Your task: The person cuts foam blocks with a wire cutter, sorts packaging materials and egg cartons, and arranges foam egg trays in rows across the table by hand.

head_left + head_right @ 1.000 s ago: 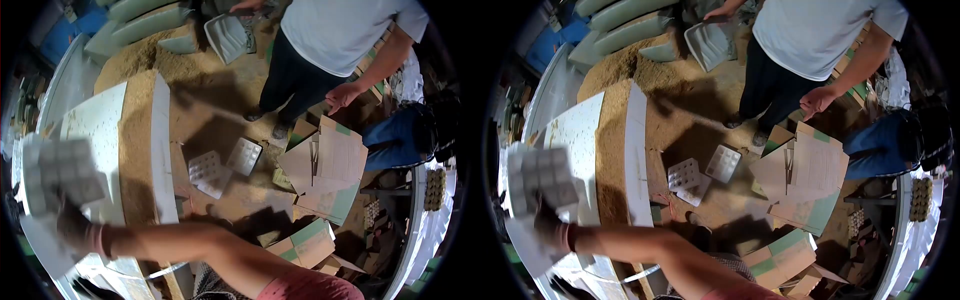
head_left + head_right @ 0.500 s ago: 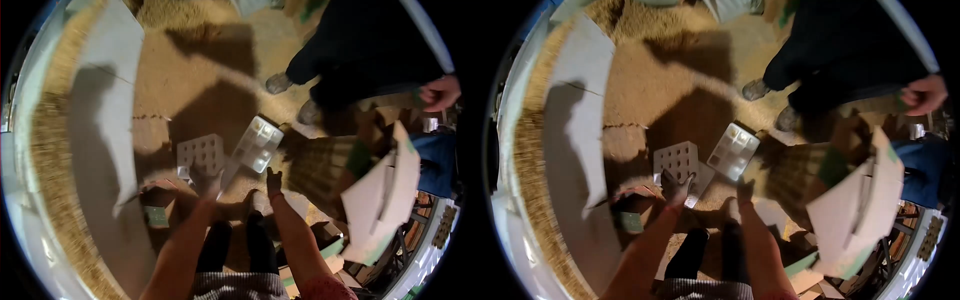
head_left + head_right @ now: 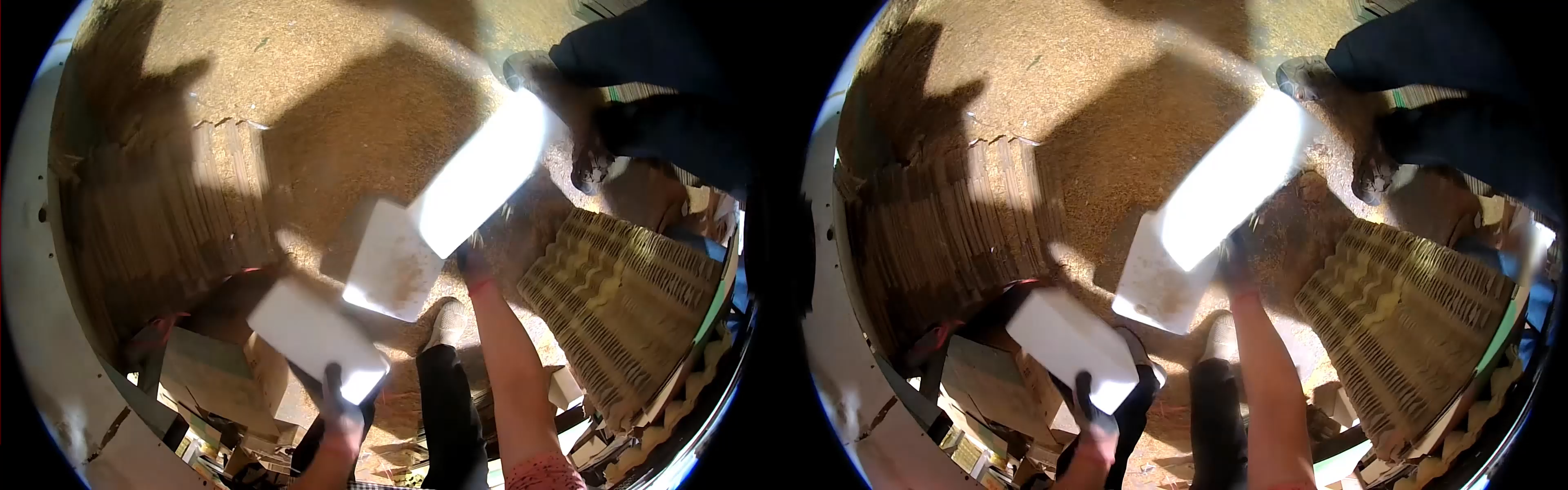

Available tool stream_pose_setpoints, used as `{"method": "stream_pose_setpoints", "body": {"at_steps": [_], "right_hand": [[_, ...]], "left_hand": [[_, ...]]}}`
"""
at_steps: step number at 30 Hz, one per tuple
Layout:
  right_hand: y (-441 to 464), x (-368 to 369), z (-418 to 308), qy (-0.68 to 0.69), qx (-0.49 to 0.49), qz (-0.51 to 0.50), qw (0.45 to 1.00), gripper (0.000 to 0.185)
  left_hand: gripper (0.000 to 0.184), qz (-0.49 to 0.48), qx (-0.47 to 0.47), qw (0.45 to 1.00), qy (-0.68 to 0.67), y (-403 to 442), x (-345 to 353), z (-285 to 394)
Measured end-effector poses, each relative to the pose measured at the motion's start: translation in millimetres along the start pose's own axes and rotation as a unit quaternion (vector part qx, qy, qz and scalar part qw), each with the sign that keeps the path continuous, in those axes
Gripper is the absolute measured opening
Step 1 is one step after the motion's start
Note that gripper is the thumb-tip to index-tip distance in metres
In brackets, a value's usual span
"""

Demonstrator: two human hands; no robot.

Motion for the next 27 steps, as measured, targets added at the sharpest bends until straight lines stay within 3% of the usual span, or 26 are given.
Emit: {"method": "stream_pose_setpoints", "body": {"at_steps": [1,2,3,4,7,9,11,12,13,14,17,19,21,23,24,25,26,27], "right_hand": [[6.9,7.5,0.7,-0.180,-0.056,0.011,0.982,0.045],[11.8,15.2,0.2,-0.346,-0.121,0.039,0.929,0.046],[33.2,17.0,-0.3,-0.324,-0.113,0.020,0.939,0.046],[59.5,21.3,-1.4,-0.301,-0.107,-0.001,0.948,0.048],[83.5,46.4,-35.6,-0.255,-0.101,-0.045,0.961,0.053],[34.0,25.9,-65.0,-0.249,0.130,0.006,0.960,0.052],[-3.6,-3.1,-52.6,-0.269,0.129,0.097,0.949,0.052],[-26.6,-14.5,-61.5,-0.297,0.155,0.115,0.935,0.053],[-48.3,-24.2,-70.6,-0.323,0.179,0.133,0.920,0.054],[-54.7,-35.8,-54.5,-0.276,0.155,0.140,0.938,0.056],[-47.8,-90.1,18.7,-0.092,0.222,0.047,0.970,0.064],[-37.7,-137.1,128.6,-0.260,0.252,-0.039,0.931,0.069],[-53.7,-166.0,137.8,-0.336,0.164,0.062,0.925,0.067],[-74.8,-169.6,123.5,-0.439,0.057,0.097,0.891,0.059],[-89.4,-166.3,104.3,-0.313,0.222,0.041,0.922,0.050],[-114.9,-147.5,80.4,-0.175,0.380,-0.017,0.908,0.042],[-105.0,-159.4,133.7,-0.027,0.401,-0.055,0.914,0.030],[-121.6,-131.8,95.3,0.081,0.388,-0.076,0.915,0.031]], "left_hand": [[0.077,0.002,0.021,0.994,0.105,-10.6,-30.0,-4.6],[0.075,0.003,0.018,0.996,0.088,-9.5,-31.8,-8.9],[0.073,0.003,0.018,0.997,0.070,-8.1,-32.0,-11.7],[0.070,0.043,-0.046,0.998,0.011,-3.2,-23.5,-21.6],[0.074,-0.015,-0.142,0.988,-0.057,33.2,13.4,-62.4],[0.079,-0.063,-0.114,0.990,0.058,44.0,32.3,-98.0],[0.092,-0.172,-0.026,0.951,0.255,49.2,51.9,-133.4],[0.092,-0.171,-0.028,0.953,0.249,42.3,57.6,-136.6],[0.093,-0.182,-0.013,0.926,0.330,38.1,61.7,-136.4],[0.094,-0.189,0.003,0.893,0.408,34.1,65.0,-135.0],[0.091,-0.145,-0.026,0.961,0.233,-20.0,61.2,-121.6],[0.090,-0.081,-0.214,0.973,0.039,-51.3,67.8,-103.8],[0.088,-0.040,-0.225,0.974,0.008,-60.4,49.5,-137.4],[0.089,-0.076,-0.216,0.972,0.046,-52.3,44.9,-153.3],[0.090,-0.097,-0.242,0.965,-0.033,-47.3,45.8,-157.9],[0.090,-0.090,-0.234,0.968,-0.034,-43.4,37.0,-158.1],[0.091,-0.100,-0.235,0.967,-0.022,-43.7,32.2,-156.8],[0.092,-0.112,-0.234,0.966,-0.012,-46.9,27.1,-161.1]]}}
Point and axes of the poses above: each hand's wrist, its own y-axis towards the middle knuckle, its own x-axis out of the palm, z = x × y, the point moved 8 cm from there along y, towards the middle knuckle, and after that the axes turned 13 degrees about x, right-handed, at the moved point
